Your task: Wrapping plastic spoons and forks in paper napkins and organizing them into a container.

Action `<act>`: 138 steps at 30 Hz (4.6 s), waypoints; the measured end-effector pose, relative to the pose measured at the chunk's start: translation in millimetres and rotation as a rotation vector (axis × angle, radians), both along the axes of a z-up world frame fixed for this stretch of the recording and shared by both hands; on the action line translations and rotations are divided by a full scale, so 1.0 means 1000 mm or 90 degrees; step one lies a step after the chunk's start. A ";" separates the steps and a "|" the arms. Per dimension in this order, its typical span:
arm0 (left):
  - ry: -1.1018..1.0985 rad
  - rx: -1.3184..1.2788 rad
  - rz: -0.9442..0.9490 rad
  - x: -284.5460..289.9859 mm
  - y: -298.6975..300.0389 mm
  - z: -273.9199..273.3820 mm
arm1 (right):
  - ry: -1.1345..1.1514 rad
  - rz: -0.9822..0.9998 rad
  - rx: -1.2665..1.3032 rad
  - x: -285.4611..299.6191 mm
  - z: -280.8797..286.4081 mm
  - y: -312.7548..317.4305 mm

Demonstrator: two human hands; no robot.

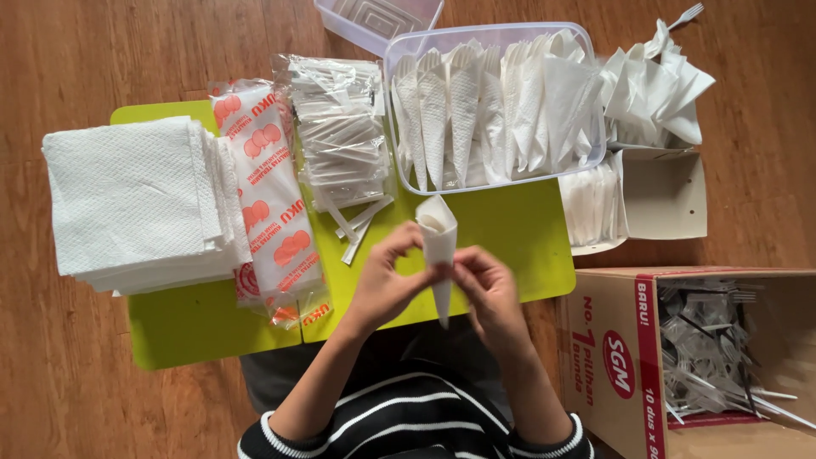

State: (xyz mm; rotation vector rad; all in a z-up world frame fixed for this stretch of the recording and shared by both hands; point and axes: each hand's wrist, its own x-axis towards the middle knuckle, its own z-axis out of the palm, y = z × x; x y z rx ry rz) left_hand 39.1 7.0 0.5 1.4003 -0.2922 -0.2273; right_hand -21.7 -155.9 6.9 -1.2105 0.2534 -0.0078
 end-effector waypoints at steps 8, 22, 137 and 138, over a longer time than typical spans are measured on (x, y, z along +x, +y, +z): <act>0.177 -0.037 0.008 0.014 -0.018 0.038 | -0.122 -0.041 -0.254 0.021 0.051 -0.009; -0.059 -0.060 0.053 0.096 -0.046 0.075 | -0.213 -0.187 -0.302 0.148 0.078 -0.070; 0.037 0.159 0.113 -0.045 0.039 -0.003 | -0.089 -0.132 -0.760 0.008 -0.032 -0.023; -0.072 0.264 0.135 -0.046 0.037 0.001 | -0.103 -0.138 -0.791 0.008 -0.033 -0.025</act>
